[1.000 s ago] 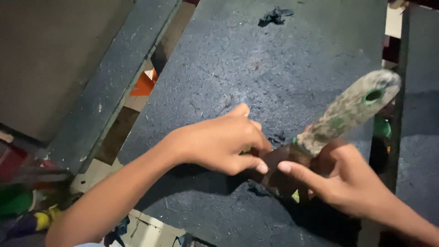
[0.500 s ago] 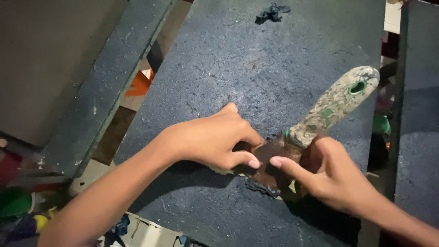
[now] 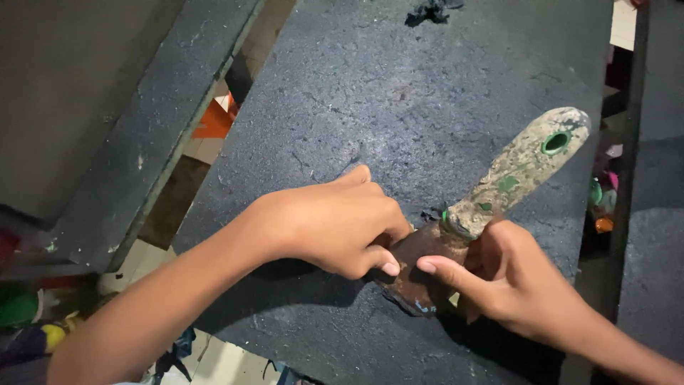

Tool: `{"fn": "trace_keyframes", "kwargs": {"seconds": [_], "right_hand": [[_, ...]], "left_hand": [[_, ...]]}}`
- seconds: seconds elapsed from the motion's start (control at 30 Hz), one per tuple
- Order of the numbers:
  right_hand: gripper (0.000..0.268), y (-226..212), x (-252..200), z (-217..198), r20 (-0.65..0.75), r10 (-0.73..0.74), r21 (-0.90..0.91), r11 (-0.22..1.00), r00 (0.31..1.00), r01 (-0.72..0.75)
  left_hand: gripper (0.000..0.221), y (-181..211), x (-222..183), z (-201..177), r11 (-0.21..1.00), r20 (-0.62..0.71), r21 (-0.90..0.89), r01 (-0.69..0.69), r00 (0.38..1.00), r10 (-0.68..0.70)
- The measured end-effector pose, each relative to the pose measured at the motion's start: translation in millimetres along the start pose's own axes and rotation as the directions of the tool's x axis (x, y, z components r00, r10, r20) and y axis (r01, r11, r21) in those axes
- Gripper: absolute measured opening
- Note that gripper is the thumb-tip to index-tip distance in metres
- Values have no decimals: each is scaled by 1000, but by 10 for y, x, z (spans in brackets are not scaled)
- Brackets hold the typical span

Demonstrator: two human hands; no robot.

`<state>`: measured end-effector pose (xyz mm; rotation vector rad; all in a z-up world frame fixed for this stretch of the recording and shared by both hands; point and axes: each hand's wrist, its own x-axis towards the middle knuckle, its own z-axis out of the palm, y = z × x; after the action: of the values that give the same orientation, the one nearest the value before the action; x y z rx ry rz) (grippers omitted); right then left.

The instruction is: Scraping dried ink residue from a production surface using a putty knife

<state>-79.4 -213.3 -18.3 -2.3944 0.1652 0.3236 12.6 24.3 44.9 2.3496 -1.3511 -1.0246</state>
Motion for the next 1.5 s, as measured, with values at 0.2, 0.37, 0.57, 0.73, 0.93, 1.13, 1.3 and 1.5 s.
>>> {"fn": "trace_keyframes", "kwargs": {"seconds": [0.2,0.37,0.57,0.73,0.93,1.13,1.3,1.5], "right_hand": [[67,-540,11,-227,294,97,-1,995,951,-101],[21,-386,-52,-428,123,-104,360,931,987,53],[20,-445,-106,-681,-136,-301,5,952,944,305],[22,-493,-182,-802,11,32,-268,963,999,-28],[41,-180,-324,-513,214,-745,-300,565,631,769],[17,-358,-569,-31,193,-874,-729,177,447,661],[30,-467,-587,106,-25,-916,-898,196,401,393],[24,-440,-528,153,-27,-920,-925,171,391,340]], "left_hand": [[28,-153,28,86,964,-153,-47,-263,955,253],[30,-179,-20,23,901,-352,-118,-418,866,355],[26,-149,-9,32,869,-710,-20,-494,619,336],[11,-211,173,179,845,-768,103,-525,498,403],[4,-84,116,225,819,-522,385,-426,631,574],[9,185,86,485,721,-476,664,-199,632,612],[37,265,131,643,682,-543,729,-57,557,628],[35,237,168,600,722,-592,690,-46,538,600]]}}
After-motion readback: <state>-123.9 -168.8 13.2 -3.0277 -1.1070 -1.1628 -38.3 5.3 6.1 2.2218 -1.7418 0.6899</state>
